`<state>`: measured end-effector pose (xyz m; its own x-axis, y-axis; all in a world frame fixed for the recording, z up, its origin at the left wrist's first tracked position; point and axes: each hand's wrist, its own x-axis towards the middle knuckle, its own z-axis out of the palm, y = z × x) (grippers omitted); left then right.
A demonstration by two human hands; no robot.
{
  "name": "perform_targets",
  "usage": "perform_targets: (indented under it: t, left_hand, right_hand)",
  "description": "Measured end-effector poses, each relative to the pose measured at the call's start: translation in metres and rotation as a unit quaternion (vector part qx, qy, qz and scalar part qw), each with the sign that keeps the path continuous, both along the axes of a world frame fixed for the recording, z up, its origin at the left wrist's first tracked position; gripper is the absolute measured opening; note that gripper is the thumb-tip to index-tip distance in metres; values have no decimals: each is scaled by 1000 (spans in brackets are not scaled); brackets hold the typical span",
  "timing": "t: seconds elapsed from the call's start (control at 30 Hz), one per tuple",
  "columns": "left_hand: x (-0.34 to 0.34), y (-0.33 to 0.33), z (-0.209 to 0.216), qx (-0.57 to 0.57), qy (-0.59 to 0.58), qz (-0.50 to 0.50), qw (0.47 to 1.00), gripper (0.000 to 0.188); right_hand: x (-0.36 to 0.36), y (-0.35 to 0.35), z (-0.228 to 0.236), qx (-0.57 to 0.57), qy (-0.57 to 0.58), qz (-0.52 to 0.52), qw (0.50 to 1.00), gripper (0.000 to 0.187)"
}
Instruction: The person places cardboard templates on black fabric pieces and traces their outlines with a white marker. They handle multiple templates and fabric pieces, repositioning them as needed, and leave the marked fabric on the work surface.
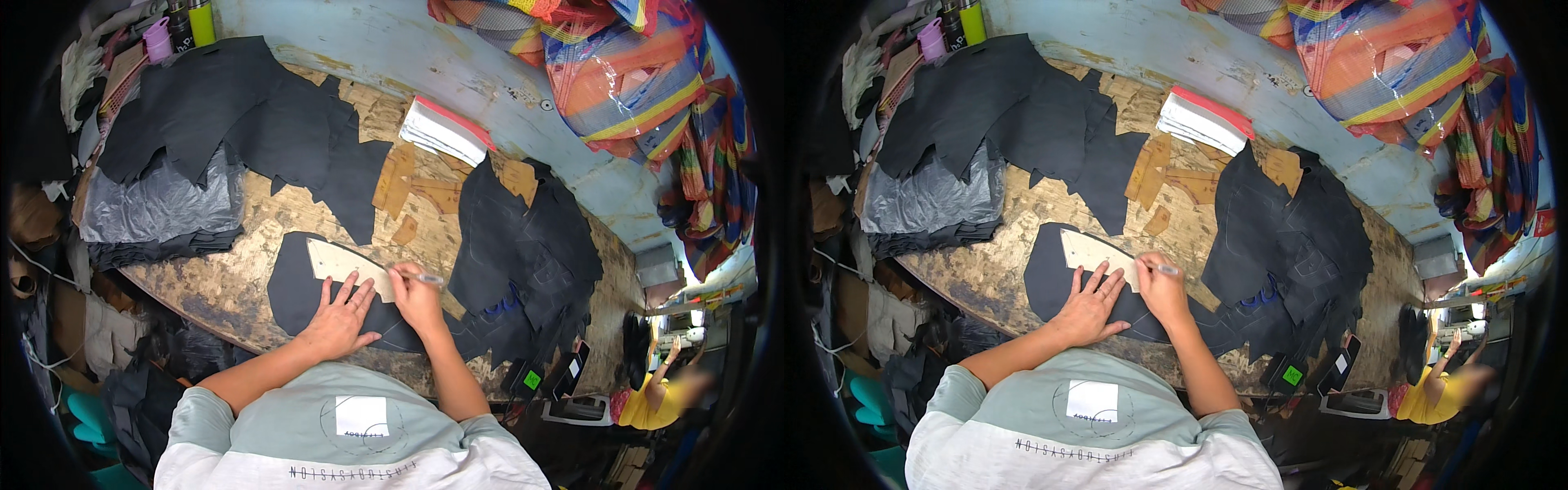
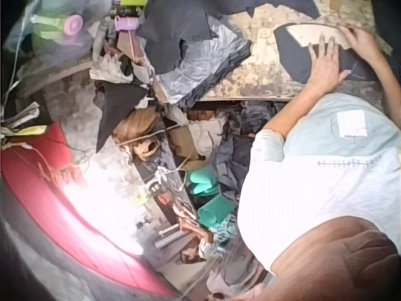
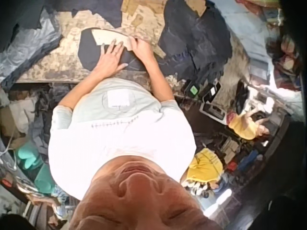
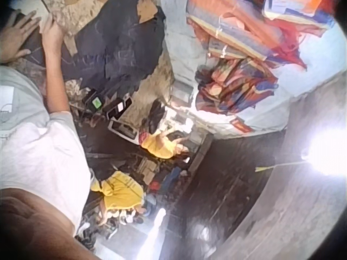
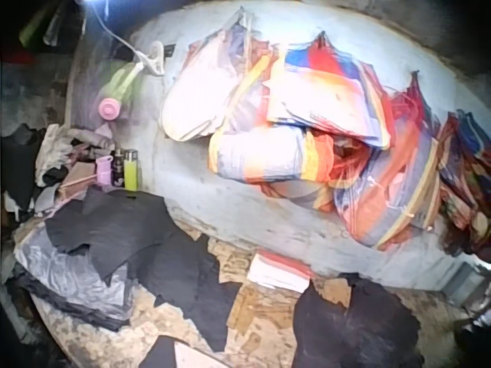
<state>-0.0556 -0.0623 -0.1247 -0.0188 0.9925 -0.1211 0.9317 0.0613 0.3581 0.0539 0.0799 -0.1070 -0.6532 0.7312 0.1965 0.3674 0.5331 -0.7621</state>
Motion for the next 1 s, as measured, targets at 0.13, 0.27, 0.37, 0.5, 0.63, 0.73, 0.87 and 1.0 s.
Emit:
perform_targets:
  t: [0.13,0.27,0.37,0.5,0.63,0.73,0.87,1.0]
  left_hand:
    - [0,1,1,9,2,-1,1000,83]
    - [-1,0,0,14,3,-3,1000,82]
    - [-1,-1,0,13,-2,-2,1000,81]
    - [-2,0,0,9,-6,-4,1000,81]
    - [-3,0,3,17,-13,-3,1000,80]
    - [-7,2,8,28,-20,-3,999,76]
    - [-36,15,12,47,-189,64,979,67]
    - [-89,31,6,33,-547,233,804,66]
  right_hand:
    - [29,-19,4,74,19,-8,997,8]
    - [44,-24,8,31,-34,-25,999,9]
    - [45,-24,2,-80,-13,-29,996,10]
    - [36,-26,-17,-59,80,22,995,9]
    - [45,-23,-15,-60,52,-31,996,9]
    - [52,-15,-6,50,25,-90,994,9]
    - [29,-24,-12,-61,133,-36,989,14]
    - [-16,-40,-23,-115,110,121,980,15]
